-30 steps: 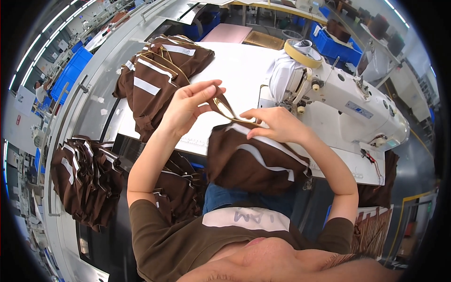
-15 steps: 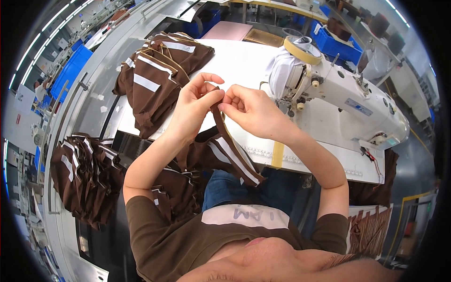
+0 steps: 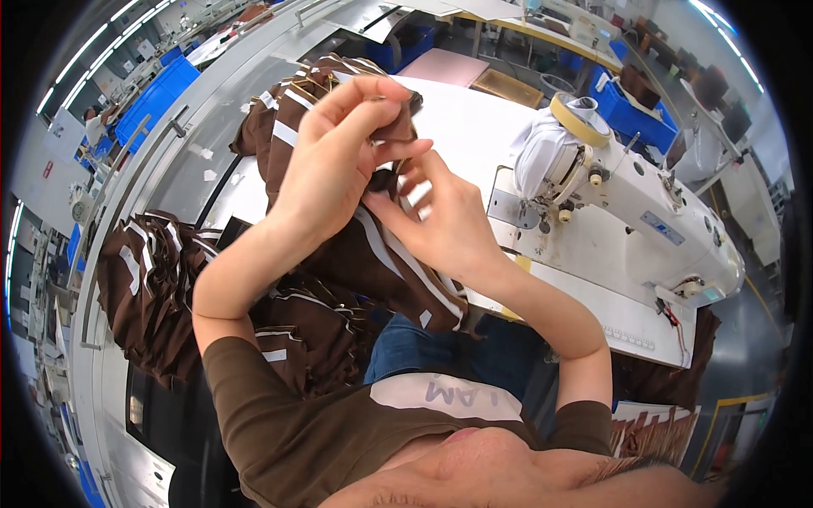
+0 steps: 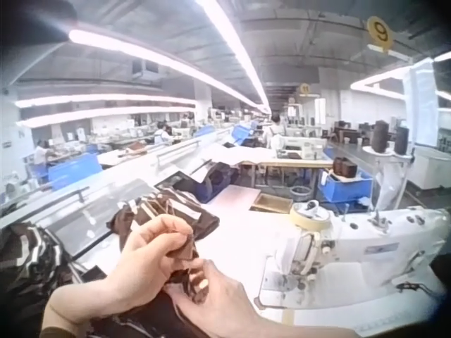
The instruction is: Sewing and assembling brown backpack components with reflective strips using an industrial sewing machine.
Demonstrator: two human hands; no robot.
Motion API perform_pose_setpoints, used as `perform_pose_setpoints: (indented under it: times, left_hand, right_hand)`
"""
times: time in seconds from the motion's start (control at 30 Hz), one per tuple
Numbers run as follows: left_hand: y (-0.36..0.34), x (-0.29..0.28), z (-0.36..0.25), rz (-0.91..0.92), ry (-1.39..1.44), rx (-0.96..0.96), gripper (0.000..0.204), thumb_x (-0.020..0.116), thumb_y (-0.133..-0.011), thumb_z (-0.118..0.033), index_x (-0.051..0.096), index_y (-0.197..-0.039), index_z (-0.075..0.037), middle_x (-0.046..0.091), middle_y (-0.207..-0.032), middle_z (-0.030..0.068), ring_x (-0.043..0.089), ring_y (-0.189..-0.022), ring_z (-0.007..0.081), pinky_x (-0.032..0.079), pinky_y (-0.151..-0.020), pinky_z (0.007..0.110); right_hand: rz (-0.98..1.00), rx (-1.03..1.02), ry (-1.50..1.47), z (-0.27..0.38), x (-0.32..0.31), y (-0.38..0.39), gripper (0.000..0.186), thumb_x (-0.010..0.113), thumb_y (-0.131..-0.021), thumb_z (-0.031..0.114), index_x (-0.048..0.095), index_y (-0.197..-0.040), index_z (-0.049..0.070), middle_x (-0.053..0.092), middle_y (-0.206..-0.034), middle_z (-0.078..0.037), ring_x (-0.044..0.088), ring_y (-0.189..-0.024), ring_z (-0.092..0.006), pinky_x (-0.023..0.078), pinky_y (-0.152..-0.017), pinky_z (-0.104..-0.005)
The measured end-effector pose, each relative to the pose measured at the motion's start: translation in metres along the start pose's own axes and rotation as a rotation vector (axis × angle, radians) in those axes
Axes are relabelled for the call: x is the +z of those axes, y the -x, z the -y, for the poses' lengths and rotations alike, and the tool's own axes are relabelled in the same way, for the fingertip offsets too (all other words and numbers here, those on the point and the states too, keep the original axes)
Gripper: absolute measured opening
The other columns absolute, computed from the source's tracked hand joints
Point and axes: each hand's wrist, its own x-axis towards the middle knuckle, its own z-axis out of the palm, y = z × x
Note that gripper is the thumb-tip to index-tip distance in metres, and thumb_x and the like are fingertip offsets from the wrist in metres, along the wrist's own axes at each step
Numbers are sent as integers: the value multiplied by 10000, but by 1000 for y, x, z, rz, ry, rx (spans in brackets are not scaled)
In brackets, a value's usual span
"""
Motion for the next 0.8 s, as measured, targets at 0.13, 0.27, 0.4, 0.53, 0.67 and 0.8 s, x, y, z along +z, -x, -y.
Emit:
perform_pose_setpoints:
  times: [0.13, 0.27, 0.4, 0.53, 0.67, 0.8]
  left_hand:
    - [0, 19, -42, 201, -33, 167, 170, 476, -924, -66, 571, -1035, 19, 578, -936, 61, 602, -857, 129, 537, -874, 346]
    - [-1, 21, -61, 201, -181, 223, 225, 458, -935, -77, 565, -1109, 18, 592, -955, 66, 622, -910, 153, 508, -927, 334]
    - [0, 15, -52, 183, -123, 111, 249, 463, -934, -81, 555, -1130, 40, 597, -975, 74, 623, -942, 164, 499, -931, 315]
    - [-16, -13, -22, 33, -57, -14, 257, 478, -924, -88, 552, -1103, 80, 588, -1006, 82, 598, -971, 161, 487, -962, 324]
    - [-23, -20, 12, -89, 83, -75, 246, 471, -924, -60, 519, -1123, 76, 599, -1011, 127, 599, -958, 197, 478, -971, 377]
    - [-11, -30, 51, 11, -258, -1, 621, 642, -834, -81, 282, -1339, -43, 530, -992, 75, 562, -946, 141, 477, -855, 293]
  right_hand:
    - [-209, -154, -152, 25, 8, -46, 316, 724, -768, 212, 510, -876, 6, 639, -723, -134, 665, -630, -276, 525, -579, -344]
    - [-195, -127, -298, 44, -8, -63, 232, 706, -770, 182, 563, -825, 8, 660, -777, -121, 677, -707, -230, 531, -639, -311]
    - [-131, -135, -277, 18, -7, -47, 185, 685, -781, 164, 634, -872, 11, 676, -826, -97, 665, -698, -201, 518, -663, -289]
    - [30, 117, -273, -26, -13, -29, 186, 620, -832, 15, 611, -1004, -54, 662, -823, -49, 613, -767, -78, 495, -687, -204]
    - [-77, 148, -395, -45, -12, -15, 135, 629, -830, 69, 660, -931, -16, 684, -743, -85, 602, -640, -59, 471, -588, -221]
    - [-34, 237, -321, -51, -28, -14, 126, 639, -832, 79, 648, -902, -25, 684, -730, -74, 602, -625, -63, 470, -591, -216]
